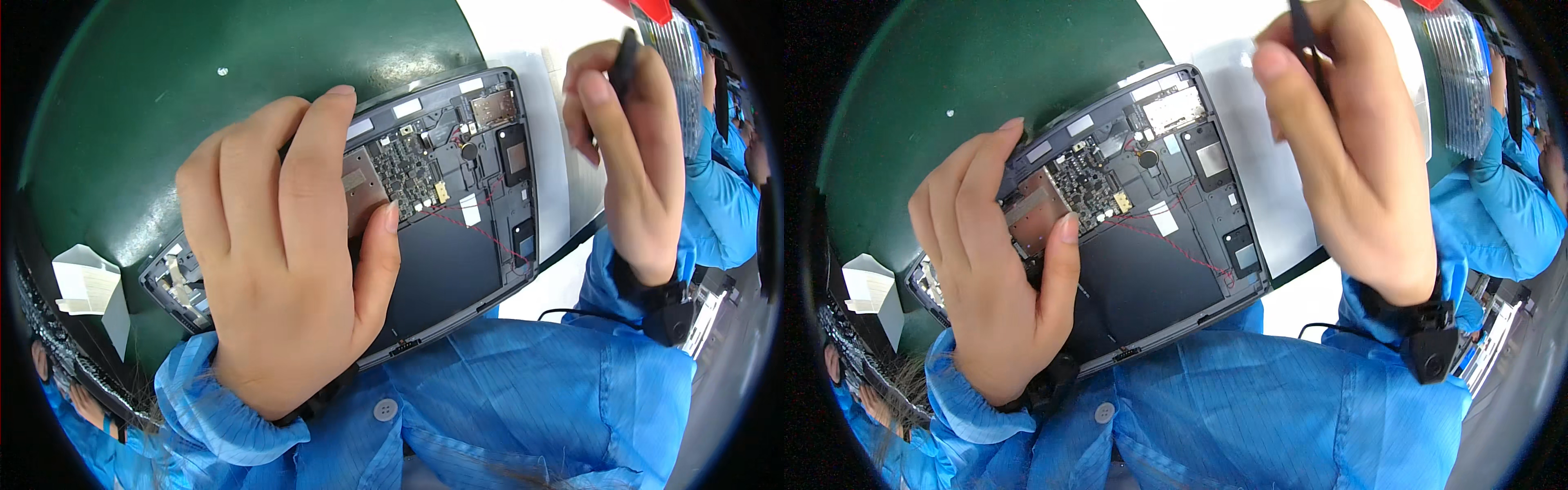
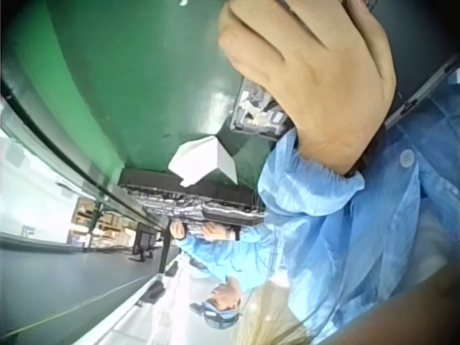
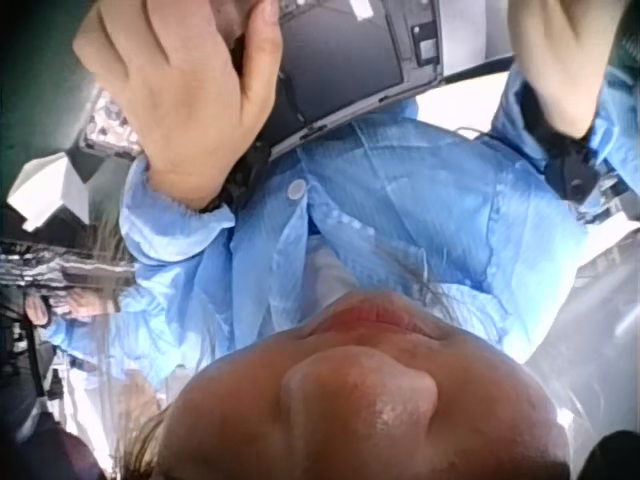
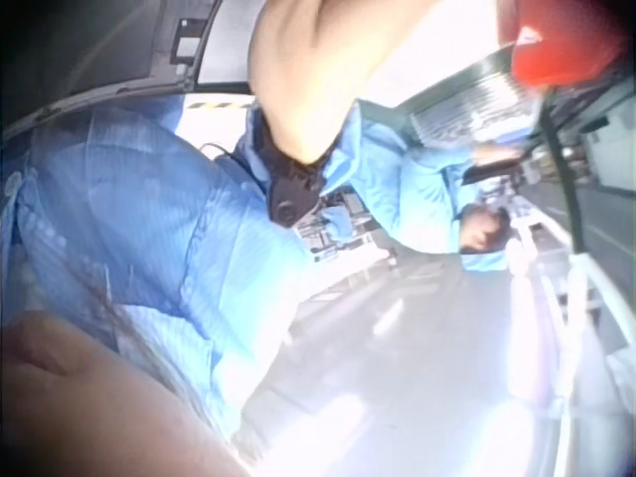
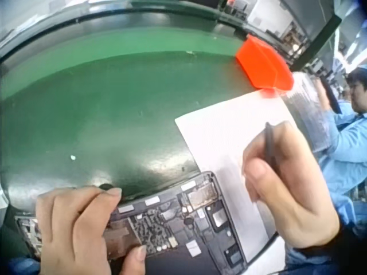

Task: Installing small internal components and adhesive strips inside an electronic device using tweezers on an assembly line.

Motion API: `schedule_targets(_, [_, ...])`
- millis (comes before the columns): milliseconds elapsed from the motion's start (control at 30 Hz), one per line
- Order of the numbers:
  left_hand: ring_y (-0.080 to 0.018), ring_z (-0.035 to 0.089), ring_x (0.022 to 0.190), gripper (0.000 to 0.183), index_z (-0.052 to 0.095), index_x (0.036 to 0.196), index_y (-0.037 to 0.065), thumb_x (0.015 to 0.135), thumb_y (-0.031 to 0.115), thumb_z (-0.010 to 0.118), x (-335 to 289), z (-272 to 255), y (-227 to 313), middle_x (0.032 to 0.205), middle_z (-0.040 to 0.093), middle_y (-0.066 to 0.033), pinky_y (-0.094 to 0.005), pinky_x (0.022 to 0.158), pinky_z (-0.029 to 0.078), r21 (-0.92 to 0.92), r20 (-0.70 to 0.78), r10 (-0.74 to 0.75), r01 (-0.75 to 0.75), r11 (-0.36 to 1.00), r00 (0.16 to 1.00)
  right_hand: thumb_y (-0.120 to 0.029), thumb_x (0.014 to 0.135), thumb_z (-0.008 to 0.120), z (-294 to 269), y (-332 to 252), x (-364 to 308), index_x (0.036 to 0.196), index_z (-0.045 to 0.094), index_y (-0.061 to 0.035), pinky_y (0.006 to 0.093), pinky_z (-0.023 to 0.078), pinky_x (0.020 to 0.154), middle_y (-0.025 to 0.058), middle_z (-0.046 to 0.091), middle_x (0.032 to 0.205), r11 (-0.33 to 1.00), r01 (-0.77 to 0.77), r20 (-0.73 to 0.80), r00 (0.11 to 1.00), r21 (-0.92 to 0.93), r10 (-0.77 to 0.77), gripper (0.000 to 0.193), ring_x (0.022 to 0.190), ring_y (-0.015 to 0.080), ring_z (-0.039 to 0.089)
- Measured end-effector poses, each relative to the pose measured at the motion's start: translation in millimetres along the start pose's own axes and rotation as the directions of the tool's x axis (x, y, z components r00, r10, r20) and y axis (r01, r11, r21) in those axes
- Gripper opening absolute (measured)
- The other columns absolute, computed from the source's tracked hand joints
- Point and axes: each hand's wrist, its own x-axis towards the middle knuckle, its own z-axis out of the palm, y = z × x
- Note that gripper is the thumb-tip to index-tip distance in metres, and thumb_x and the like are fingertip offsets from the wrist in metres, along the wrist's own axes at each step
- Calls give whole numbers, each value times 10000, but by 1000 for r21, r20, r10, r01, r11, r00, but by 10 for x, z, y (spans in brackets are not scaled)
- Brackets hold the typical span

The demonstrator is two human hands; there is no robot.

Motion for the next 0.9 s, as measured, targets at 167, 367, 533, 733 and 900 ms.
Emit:
schedule_targets(167, [-399,462,1175,593,451,1389,-53,845,73,650,-38,-45,-82,1336,508,-225,-491,1033,365,33,54,35,-37,999,998,-286,1084,465,70,-271,-76,1293,527,58,234,432,676,95,620,911,809,213,264,962,-547,-74,407,720,127,553])
schedule_targets(367, [-397,439,1204,598,434,1409,-46,857,78,630,35,-55,-7,1359,482,-231,-497,1044,354,51,136,-7,0,999,991,29,910,659,122,-122,-69,1098,581,57,317,462,615,131,576,835,788,309,315,936,-532,-155,205,677,238,585])
schedule_targets(533, [-388,435,1212,604,438,1415,-32,853,83,628,12,-110,-5,1365,488,-221,-499,1054,335,95,155,-15,0,995,988,99,823,695,149,-212,-46,1049,613,53,316,429,547,132,534,797,761,304,314,939,-574,-139,245,630,251,565])
schedule_targets(733, [-386,432,1226,592,457,1406,-24,851,91,629,34,-84,7,1368,497,-215,-485,1066,329,87,147,1,-14,996,989,95,771,725,196,-327,-28,1037,642,24,315,392,485,108,493,750,694,318,291,943,-646,-162,288,547,226,517])
schedule_targets(900, [-380,470,1208,582,504,1368,-25,840,150,674,23,-16,-5,1330,539,-205,-472,1066,341,69,52,15,-19,997,999,-21,691,713,253,-724,81,1017,664,-39,324,373,453,80,472,703,427,394,417,908,-814,-43,330,514,224,492])
